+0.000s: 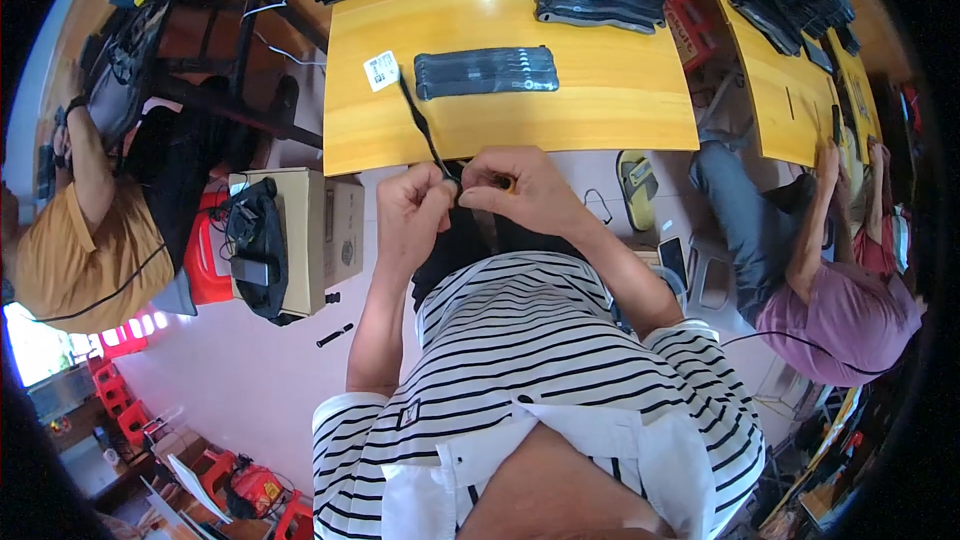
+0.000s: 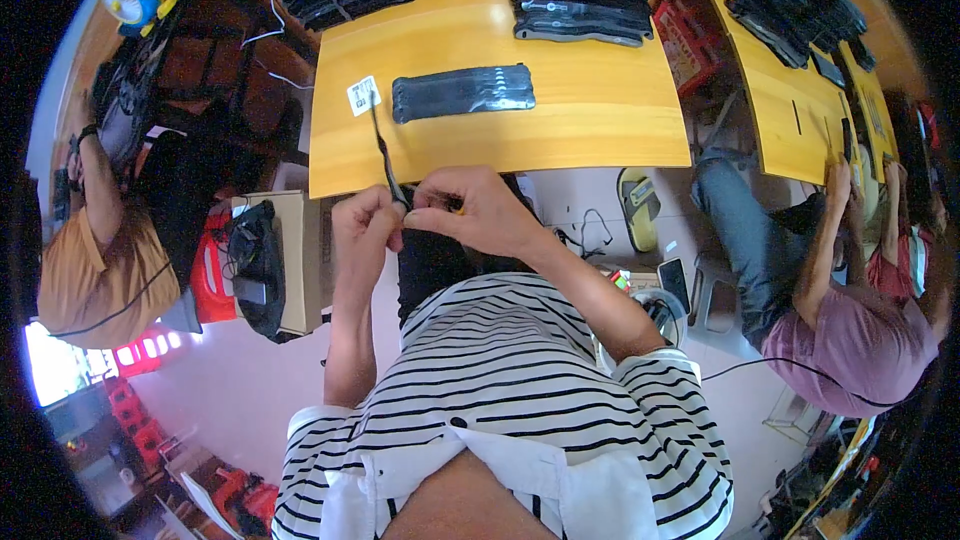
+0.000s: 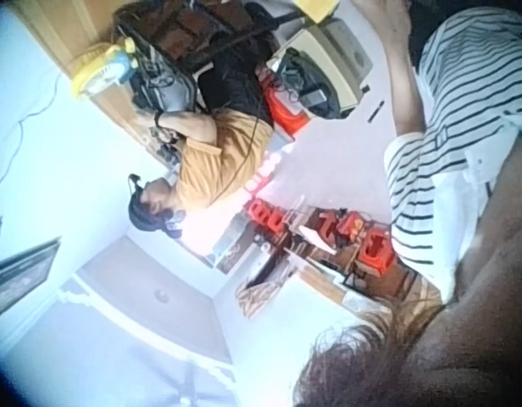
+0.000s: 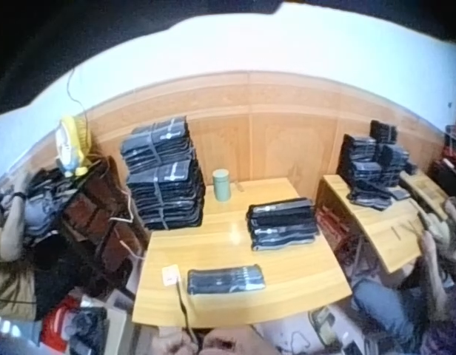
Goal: Assembling and finishing leather straps by attaching hardware components.
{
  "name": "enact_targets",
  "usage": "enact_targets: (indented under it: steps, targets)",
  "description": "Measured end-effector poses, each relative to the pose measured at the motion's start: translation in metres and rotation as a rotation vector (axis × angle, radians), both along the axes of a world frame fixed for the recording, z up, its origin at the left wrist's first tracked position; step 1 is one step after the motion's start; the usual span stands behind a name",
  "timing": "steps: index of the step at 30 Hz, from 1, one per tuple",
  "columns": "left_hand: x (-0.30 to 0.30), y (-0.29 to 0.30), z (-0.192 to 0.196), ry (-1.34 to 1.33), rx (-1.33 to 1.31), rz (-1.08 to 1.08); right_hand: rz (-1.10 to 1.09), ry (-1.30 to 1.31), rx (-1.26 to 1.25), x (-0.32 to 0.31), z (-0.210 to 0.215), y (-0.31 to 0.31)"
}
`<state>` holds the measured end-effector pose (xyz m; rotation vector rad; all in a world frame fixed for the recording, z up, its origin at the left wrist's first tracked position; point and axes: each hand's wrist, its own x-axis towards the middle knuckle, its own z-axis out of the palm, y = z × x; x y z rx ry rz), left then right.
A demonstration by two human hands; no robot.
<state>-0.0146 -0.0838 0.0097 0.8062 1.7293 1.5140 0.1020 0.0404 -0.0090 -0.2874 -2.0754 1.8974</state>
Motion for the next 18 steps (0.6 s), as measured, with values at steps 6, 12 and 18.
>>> enact_targets:
  steps: [6,12,18]
  targets:
    - [0.000,-0.015,0.002,-0.218,0.029,-0.141,0.197,0.078,0.062,0.003,0.017,-0.002]
    - [0.013,-0.016,-0.003,-0.852,0.379,-0.347,0.259,-0.074,-0.660,0.013,0.022,-0.009]
    - [0.015,-0.004,0.015,-0.066,0.001,-0.249,0.035,-0.063,-0.650,0.011,0.015,-0.012]
